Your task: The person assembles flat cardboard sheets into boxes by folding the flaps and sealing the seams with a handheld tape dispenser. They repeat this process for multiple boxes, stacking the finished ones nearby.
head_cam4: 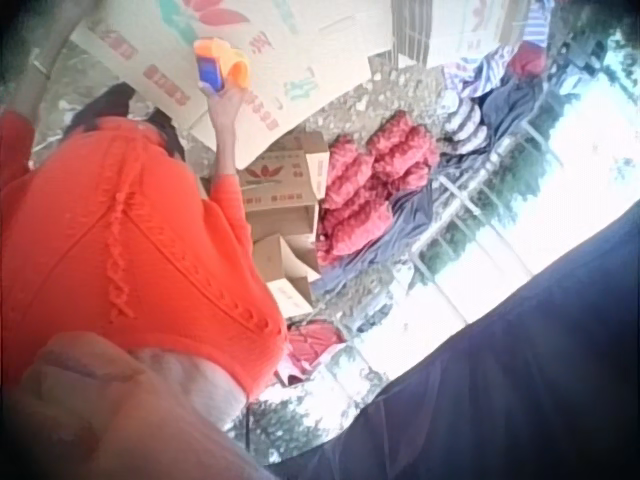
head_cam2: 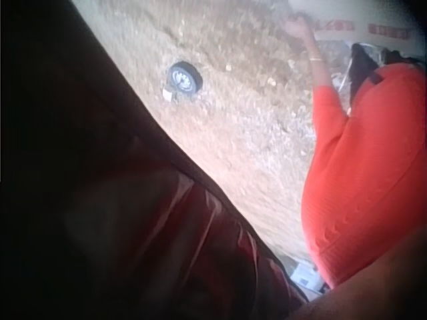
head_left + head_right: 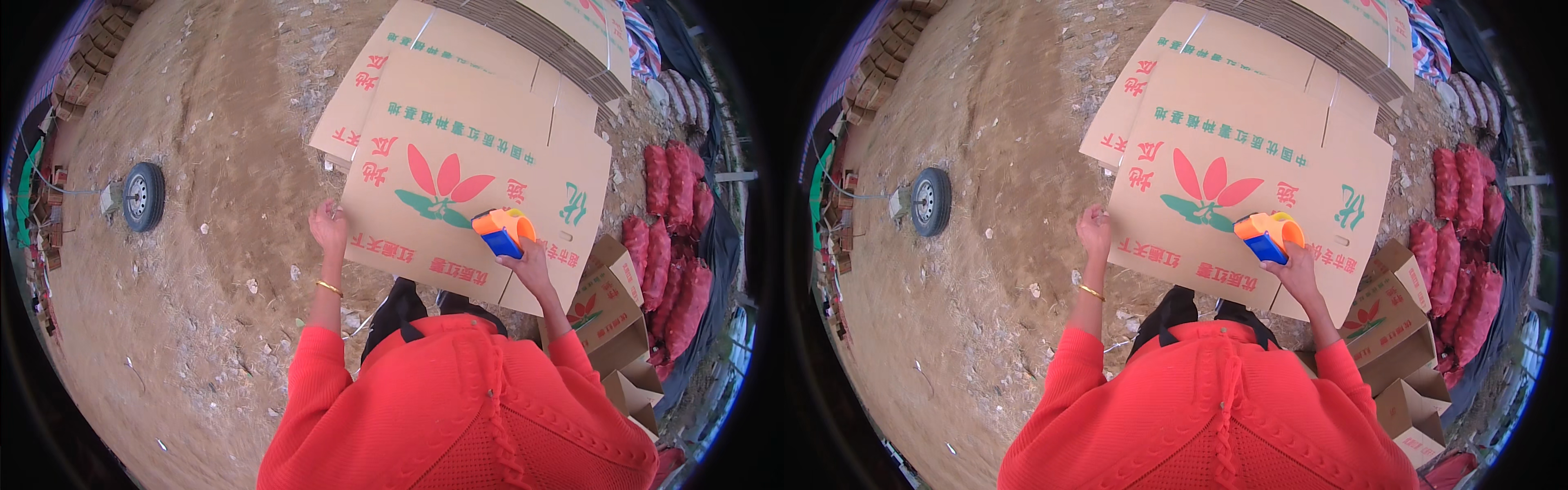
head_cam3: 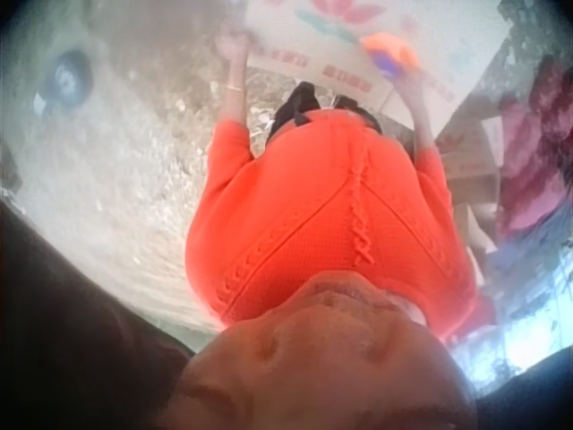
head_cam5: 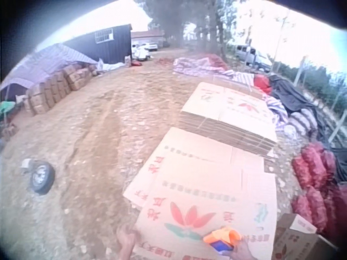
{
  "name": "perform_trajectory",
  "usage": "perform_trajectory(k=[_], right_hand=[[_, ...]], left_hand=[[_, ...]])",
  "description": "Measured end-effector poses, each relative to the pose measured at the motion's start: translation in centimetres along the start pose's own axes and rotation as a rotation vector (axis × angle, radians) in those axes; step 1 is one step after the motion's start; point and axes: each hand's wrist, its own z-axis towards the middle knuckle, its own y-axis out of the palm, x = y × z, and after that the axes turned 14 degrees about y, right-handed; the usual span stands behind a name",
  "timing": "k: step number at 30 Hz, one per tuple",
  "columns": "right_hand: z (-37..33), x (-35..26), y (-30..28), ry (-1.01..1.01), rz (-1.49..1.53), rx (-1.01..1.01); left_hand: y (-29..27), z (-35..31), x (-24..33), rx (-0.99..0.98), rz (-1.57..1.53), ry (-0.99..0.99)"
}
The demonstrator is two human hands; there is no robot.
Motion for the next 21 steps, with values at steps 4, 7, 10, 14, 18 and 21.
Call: perform_trajectory(k=[4,7,10,14,18,21], right_hand=[[0.1,-1.1,0.8,-0.259,0.018,0.038],[0.1,-2.7,1.0,-0.258,0.094,-0.089],[0.0,-3.8,1.0,-0.340,-0.023,-0.138],[0.2,-3.7,1.8,-0.386,0.028,-0.194],[0.6,-3.9,2.1,-0.292,0.023,-0.348],[0.6,-5.2,1.7,-0.241,0.070,-0.472]], left_hand=[[-1.4,-0.4,8.5,-0.268,-0.575,0.109],[-2.0,-2.0,14.7,-0.484,-0.874,0.175],[-1.6,-3.1,16.7,-0.622,-1.024,0.079],[-0.8,-3.4,16.2,-0.709,-1.043,0.025],[-1.1,-3.4,15.6,-0.715,-0.960,-0.005],[-1.3,-3.4,15.3,-0.677,-1.060,-0.015]])
